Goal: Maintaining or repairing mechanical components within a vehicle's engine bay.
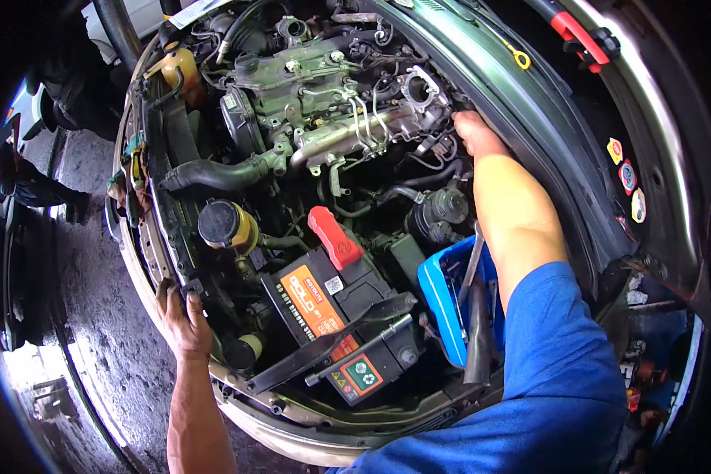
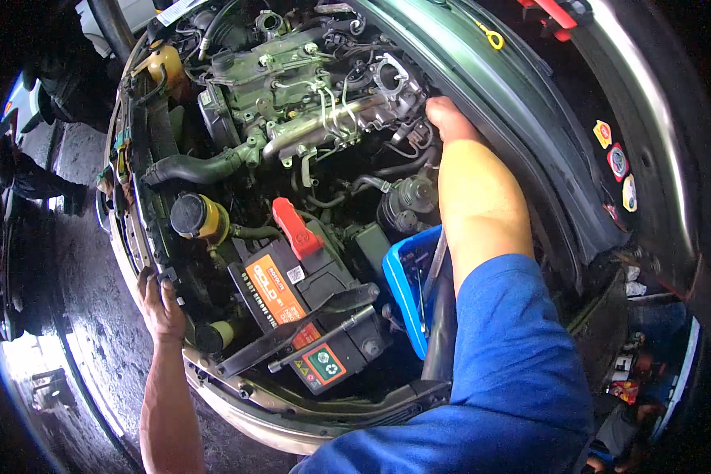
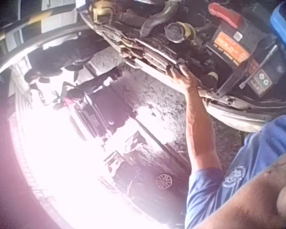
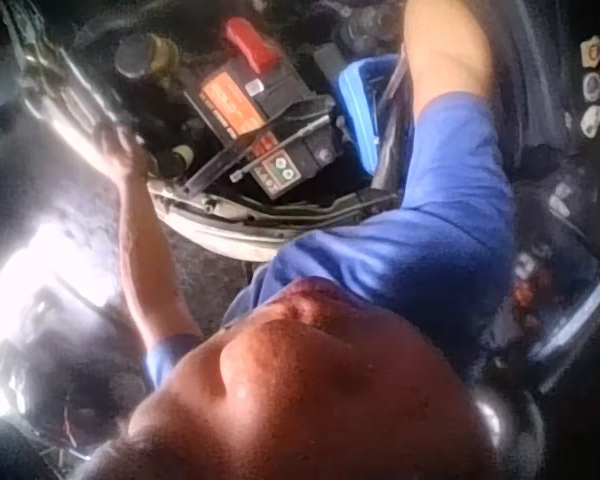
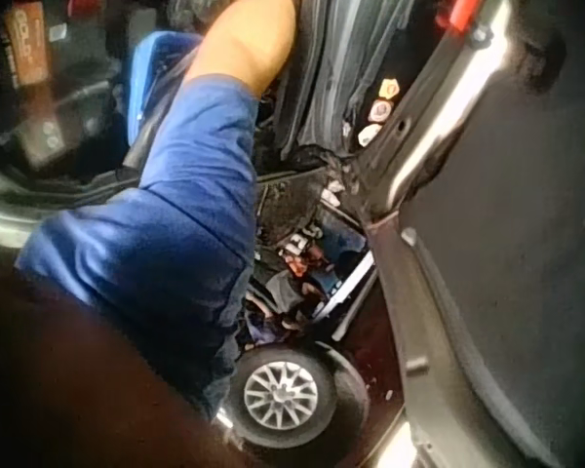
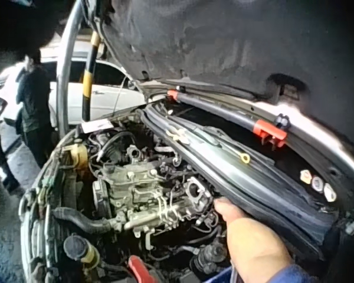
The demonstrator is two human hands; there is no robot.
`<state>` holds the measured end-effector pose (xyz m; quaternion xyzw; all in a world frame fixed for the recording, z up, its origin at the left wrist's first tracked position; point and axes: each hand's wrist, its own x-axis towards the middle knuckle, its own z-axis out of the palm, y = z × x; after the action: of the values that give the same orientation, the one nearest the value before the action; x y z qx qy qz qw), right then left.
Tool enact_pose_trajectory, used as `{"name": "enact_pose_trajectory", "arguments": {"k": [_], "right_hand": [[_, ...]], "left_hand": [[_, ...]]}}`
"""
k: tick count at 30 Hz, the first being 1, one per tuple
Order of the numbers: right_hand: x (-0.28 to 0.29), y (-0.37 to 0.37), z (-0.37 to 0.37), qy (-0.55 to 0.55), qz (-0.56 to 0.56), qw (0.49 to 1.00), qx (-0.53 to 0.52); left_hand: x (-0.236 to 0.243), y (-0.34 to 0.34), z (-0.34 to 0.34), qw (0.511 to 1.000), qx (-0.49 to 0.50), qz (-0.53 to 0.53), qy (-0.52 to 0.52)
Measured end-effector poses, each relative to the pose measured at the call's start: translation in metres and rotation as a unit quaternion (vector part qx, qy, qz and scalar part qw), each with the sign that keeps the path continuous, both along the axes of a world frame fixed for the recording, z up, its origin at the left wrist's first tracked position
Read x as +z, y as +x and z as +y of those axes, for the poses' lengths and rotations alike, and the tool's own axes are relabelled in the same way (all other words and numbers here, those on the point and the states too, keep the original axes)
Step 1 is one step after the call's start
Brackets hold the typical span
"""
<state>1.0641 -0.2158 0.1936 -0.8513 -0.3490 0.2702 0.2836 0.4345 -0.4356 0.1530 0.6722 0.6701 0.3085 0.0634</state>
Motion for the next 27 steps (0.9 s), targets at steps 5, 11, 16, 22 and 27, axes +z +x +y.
{"name": "enact_pose_trajectory", "arguments": {"k": [5,11,16,22,27], "right_hand": [[0.001,0.011,-0.026,-0.014,-0.104,0.99,0.095],[0.005,0.004,-0.04,0.013,-0.141,0.976,0.165],[0.002,0.001,-0.019,-0.008,-0.137,0.987,0.079],[-0.07,0.051,0.048,0.113,-0.104,0.983,-0.103],[-0.1,0.075,0.068,0.119,-0.14,0.977,-0.104]], "left_hand": [[-0.005,-0.001,0.001,0.999,-0.007,-0.005,0.033],[-0.008,-0.003,0.0,1.0,0.015,-0.004,0.011],[-0.008,-0.002,0.0,1.0,0.021,0.0,0.024],[-0.006,0.0,-0.001,1.0,0.021,-0.003,0.0],[-0.005,0.0,0.0,1.0,0.019,-0.022,-0.009]]}}
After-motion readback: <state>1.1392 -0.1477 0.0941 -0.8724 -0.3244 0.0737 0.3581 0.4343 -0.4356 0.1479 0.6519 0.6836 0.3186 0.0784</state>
